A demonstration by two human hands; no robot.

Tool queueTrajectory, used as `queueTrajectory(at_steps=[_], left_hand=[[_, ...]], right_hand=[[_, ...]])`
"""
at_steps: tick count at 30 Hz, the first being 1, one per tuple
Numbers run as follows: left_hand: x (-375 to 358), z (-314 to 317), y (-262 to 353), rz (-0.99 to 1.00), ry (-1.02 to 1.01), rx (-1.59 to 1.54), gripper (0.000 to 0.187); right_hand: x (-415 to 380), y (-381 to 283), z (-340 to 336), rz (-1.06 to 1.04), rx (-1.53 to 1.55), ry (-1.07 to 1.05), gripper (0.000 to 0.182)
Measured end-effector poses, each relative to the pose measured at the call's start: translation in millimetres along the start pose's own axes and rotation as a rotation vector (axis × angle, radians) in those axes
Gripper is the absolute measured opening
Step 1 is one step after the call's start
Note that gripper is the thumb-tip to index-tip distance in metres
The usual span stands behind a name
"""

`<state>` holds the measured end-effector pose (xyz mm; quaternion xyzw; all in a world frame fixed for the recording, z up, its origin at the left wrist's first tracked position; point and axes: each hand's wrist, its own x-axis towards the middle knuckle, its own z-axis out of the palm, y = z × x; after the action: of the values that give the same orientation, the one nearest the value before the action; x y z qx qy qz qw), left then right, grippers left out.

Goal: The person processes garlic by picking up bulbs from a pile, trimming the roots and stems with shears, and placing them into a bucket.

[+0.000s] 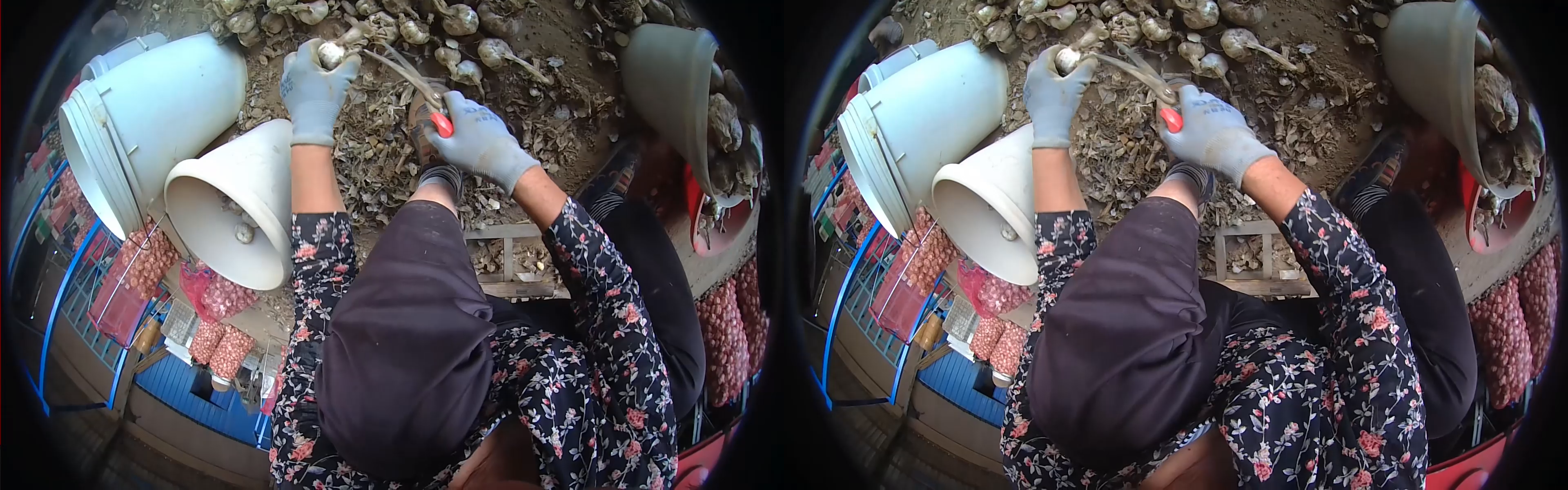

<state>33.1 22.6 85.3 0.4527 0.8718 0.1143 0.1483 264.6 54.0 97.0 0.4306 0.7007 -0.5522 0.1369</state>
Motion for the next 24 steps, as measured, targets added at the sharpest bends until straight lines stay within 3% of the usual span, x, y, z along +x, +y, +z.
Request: queueTrajectory(at_steps=[4,10,12,13,14,16,17,18,20,24], left_hand=[[-9.1,-11.3,20.8,0.111,0.028,0.002,0.056],[-13.1,-13.7,24.6,0.157,0.026,0.007,0.05],[-16.1,-7.0,20.5,-0.25,-0.217,-0.749,0.045],[-20.1,-4.5,20.1,-0.318,-0.279,-0.967,0.035],[-25.2,1.7,18.9,-0.316,-0.285,-0.969,0.035],[-33.1,11.6,21.2,-0.569,-0.413,-1.653,0.032],[-37.8,14.5,20.9,-0.619,-0.53,-1.843,0.028],[-41.4,18.1,28.9,-0.623,-0.535,-1.841,0.028],[-48.3,28.1,47.3,-0.851,-0.204,-1.822,0.024],[-55.7,33.1,58.9,-0.96,-0.195,-1.867,0.021]], right_hand=[[14.6,-7.5,1.7,-0.051,0.125,-0.07,0.06],[9.1,-7.6,-3.9,-0.196,0.269,0.053,0.037],[-0.1,-4.7,-10.3,0.103,0.652,-0.064,0.033],[-0.6,0.8,-7.2,0.126,0.674,-0.01,0.032],[-2.7,3.2,-4.3,0.132,0.675,-0.005,0.032],[-5.6,7.6,2.5,0.124,0.847,0.075,0.041],[2.9,20.4,12.6,-0.001,0.573,0.198,0.052],[1.2,18.2,13.1,0.004,0.576,0.199,0.052],[0.4,4.9,8.8,-0.164,0.524,0.391,0.06],[1.9,-14.6,-0.8,-0.129,0.417,0.312,0.068]])
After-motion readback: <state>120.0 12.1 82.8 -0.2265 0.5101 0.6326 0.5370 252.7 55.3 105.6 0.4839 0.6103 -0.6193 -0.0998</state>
